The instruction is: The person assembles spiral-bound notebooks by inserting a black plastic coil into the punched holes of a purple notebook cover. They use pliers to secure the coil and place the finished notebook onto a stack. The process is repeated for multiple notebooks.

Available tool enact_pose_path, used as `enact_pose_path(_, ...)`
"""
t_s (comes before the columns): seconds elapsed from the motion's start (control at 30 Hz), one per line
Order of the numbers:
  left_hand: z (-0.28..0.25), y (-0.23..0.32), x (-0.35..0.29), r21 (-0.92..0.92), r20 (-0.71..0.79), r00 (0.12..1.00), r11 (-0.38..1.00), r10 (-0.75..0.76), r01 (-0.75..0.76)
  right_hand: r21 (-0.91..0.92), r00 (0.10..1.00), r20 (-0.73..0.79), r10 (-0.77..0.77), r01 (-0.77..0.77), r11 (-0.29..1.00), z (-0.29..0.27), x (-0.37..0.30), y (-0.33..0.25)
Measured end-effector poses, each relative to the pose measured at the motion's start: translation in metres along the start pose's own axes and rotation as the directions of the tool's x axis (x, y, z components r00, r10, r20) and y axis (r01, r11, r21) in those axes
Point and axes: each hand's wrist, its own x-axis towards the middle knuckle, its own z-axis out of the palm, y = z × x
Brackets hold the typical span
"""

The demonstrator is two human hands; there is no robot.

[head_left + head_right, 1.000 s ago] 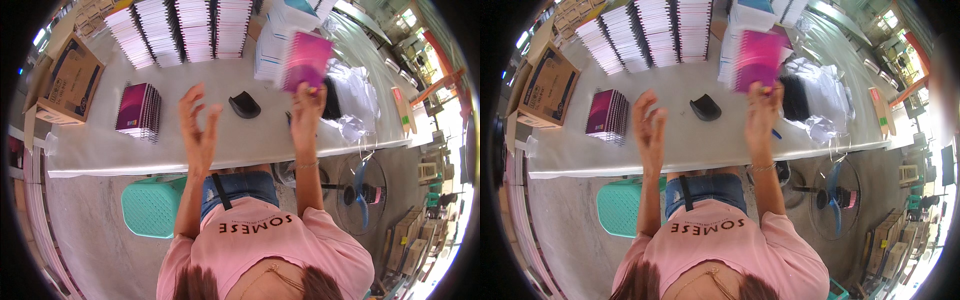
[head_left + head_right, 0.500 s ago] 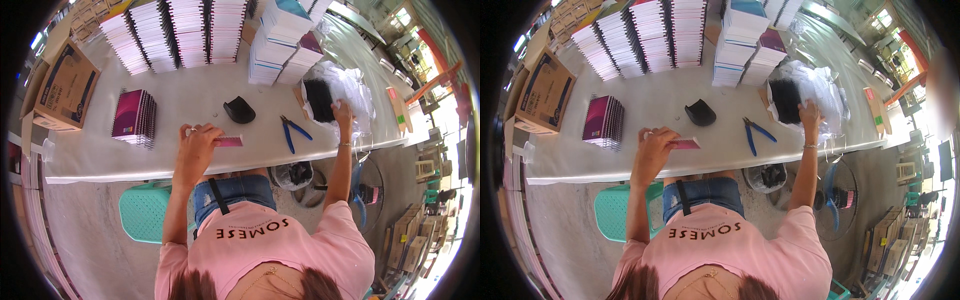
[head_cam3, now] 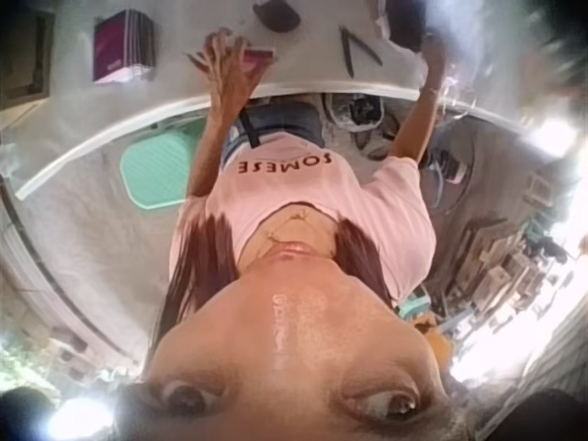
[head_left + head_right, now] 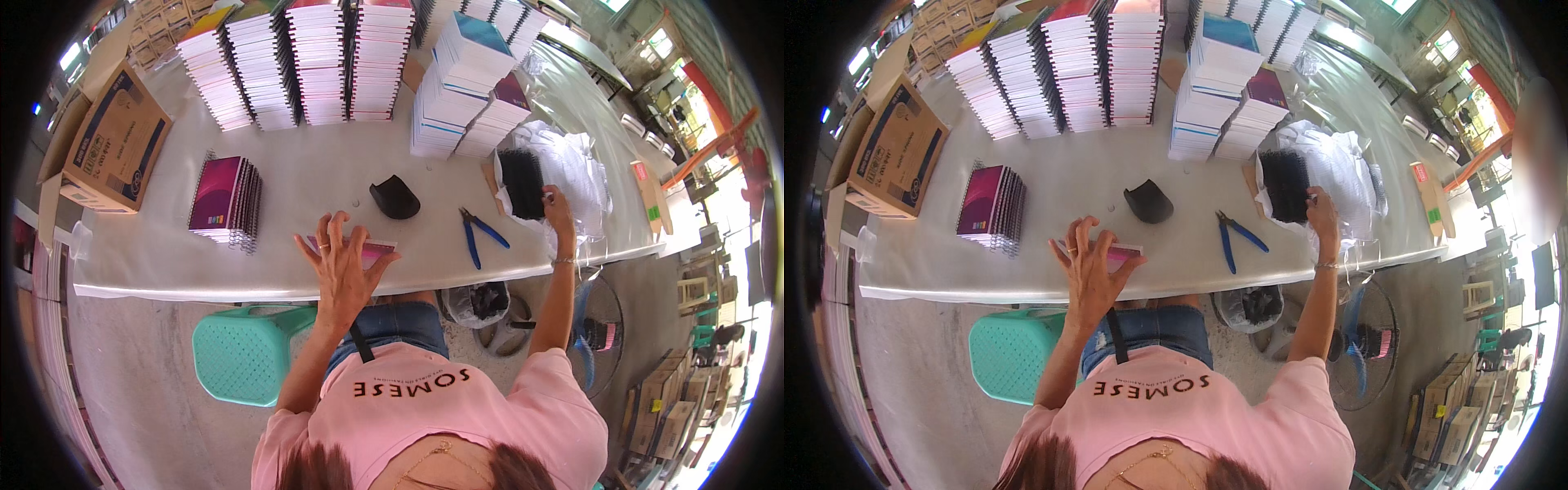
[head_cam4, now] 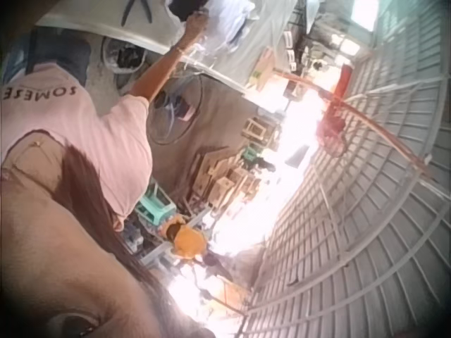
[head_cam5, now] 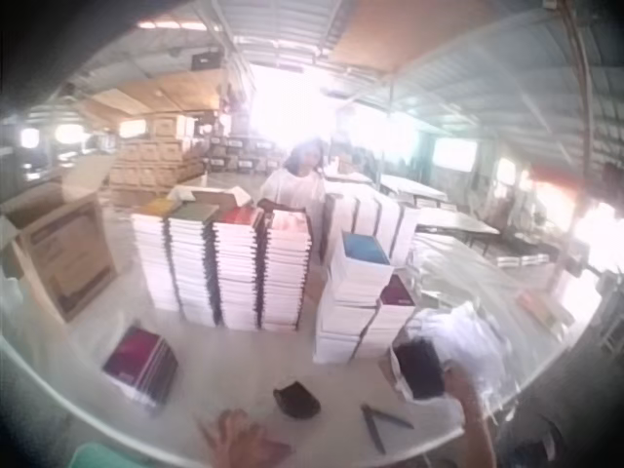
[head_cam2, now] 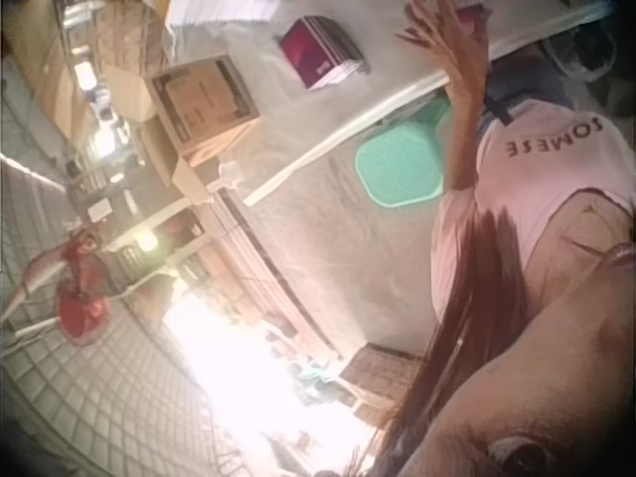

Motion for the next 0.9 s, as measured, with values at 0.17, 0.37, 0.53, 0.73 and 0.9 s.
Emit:
enact_pose_path(0.17,0.013,-0.001,0.0,-0.04,-0.081,0.996,0.999,-0.026,0.023,0.023,1.0,0.024,0.009,-0.01,1.0,-0.012,-0.009,-0.021)
enact_pose_path(0.37,0.014,0.002,0.002,-0.069,-0.094,0.995,0.997,-0.03,0.023,0.09,0.999,0.019,0.049,-0.05,0.995,-0.008,-0.008,-0.007)
enact_pose_path(0.53,0.014,0.003,0.001,-0.066,-0.118,0.992,0.997,-0.047,0.039,0.01,0.993,0.001,0.114,-0.114,0.993,-0.003,-0.006,-0.023)
enact_pose_path(0.73,0.018,0.005,0.0,-0.041,-0.128,0.992,0.999,-0.019,0.014,-0.076,0.998,-0.06,0.021,-0.025,0.997,0.002,-0.008,-0.014)
enact_pose_path(0.9,0.016,0.003,-0.001,-0.04,-0.117,0.993,0.999,-0.022,0.018,-0.193,0.981,0.049,0.189,-0.176,0.965,0.001,0.0,-0.028)
